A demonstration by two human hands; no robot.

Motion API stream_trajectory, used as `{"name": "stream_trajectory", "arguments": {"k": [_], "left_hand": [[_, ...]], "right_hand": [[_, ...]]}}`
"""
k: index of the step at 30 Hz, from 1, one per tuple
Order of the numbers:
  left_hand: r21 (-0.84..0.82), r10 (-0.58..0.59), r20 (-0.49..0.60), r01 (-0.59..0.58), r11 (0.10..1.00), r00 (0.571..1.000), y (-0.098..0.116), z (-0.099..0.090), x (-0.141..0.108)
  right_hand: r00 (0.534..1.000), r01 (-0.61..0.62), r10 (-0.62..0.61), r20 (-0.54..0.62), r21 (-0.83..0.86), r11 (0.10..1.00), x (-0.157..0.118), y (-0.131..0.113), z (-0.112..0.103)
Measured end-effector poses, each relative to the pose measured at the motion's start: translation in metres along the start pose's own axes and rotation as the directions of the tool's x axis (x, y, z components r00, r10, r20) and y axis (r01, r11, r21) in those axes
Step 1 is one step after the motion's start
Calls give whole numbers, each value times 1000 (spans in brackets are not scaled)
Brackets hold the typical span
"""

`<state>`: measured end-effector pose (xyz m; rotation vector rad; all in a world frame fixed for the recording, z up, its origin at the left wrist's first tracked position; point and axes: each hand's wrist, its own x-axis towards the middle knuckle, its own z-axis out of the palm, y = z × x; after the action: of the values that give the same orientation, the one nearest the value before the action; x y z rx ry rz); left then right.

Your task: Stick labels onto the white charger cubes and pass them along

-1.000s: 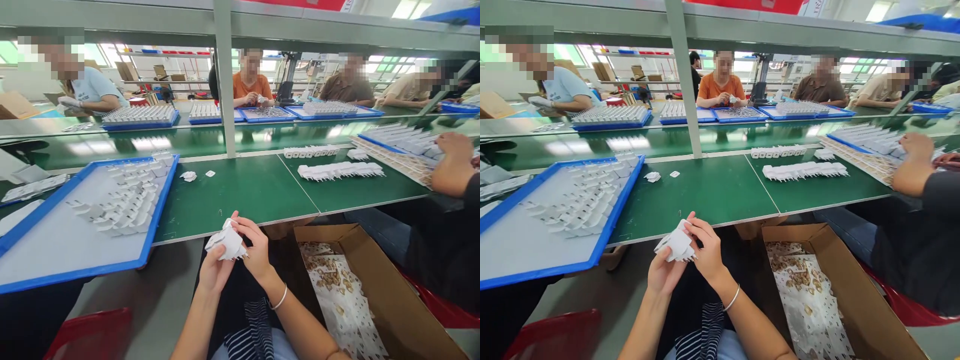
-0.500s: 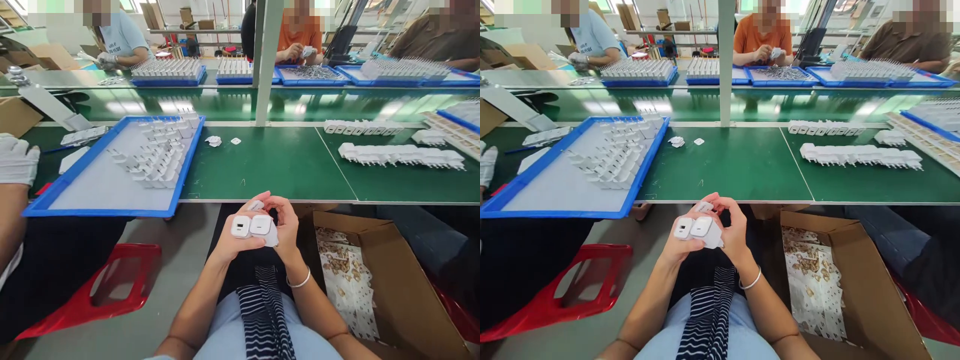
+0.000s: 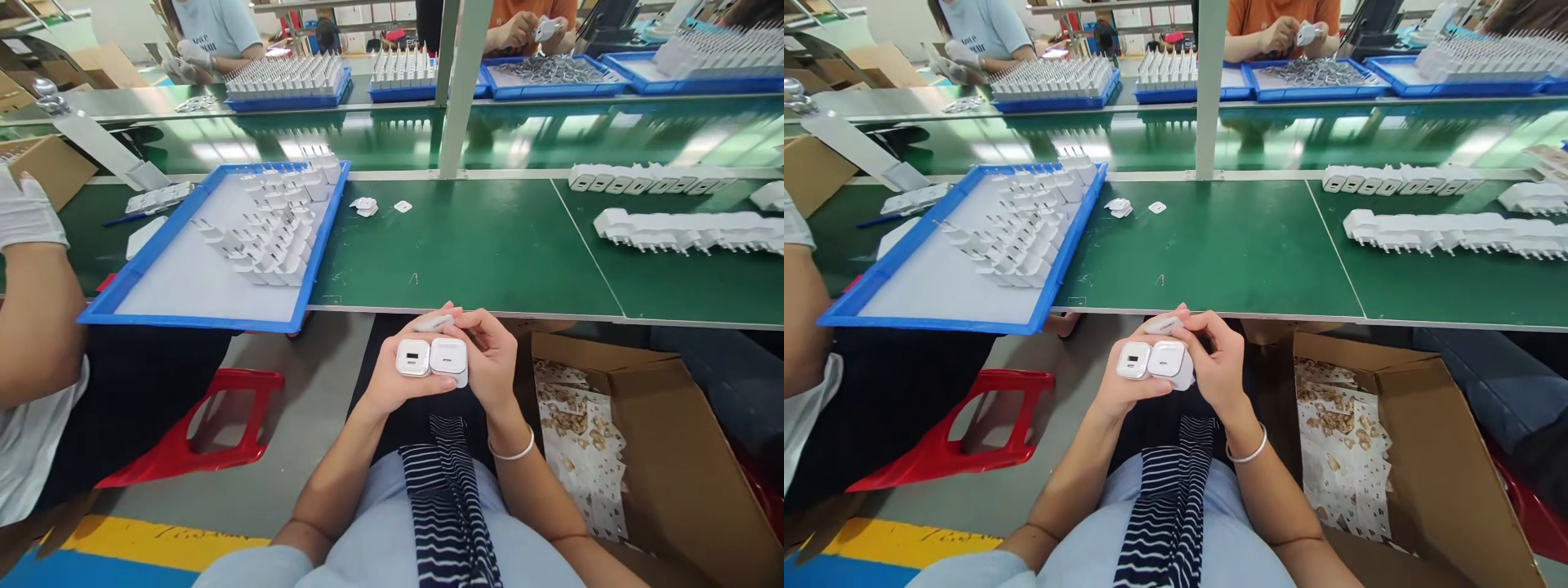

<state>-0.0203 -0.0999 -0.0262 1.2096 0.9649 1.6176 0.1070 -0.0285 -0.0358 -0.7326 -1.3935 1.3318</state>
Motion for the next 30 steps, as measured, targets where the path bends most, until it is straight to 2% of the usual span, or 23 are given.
{"name": "stream_trajectory", "arguments": {"k": [3,6,9,14,17,23,27,30], "left_hand": [[130,71,-8,-69,989,997,6,0,0],[304,153,-43,-133,943,987,9,0,0],[493,250,-119,-162,855,961,9,0,-2],[638,370,-148,-197,744,917,8,3,-6],[669,402,-124,-223,709,907,9,4,-7],[651,416,-114,-249,717,902,6,3,-7],[646,421,-114,-254,720,900,2,2,-6],[649,451,-101,-285,705,887,0,2,-5]], "right_hand": [[992,113,-103,66,-163,980,3,-1,-13],[996,92,-90,18,-234,968,3,-9,-27],[999,-4,0,-46,-106,994,-6,-23,-28],[991,-135,133,26,85,987,-24,-33,-9],[988,-152,148,41,120,981,-25,-30,-4],[982,-181,172,82,119,976,-27,-33,-8],[968,-223,206,147,110,969,-33,-39,-4],[964,-234,215,154,119,965,-36,-41,-1]]}}
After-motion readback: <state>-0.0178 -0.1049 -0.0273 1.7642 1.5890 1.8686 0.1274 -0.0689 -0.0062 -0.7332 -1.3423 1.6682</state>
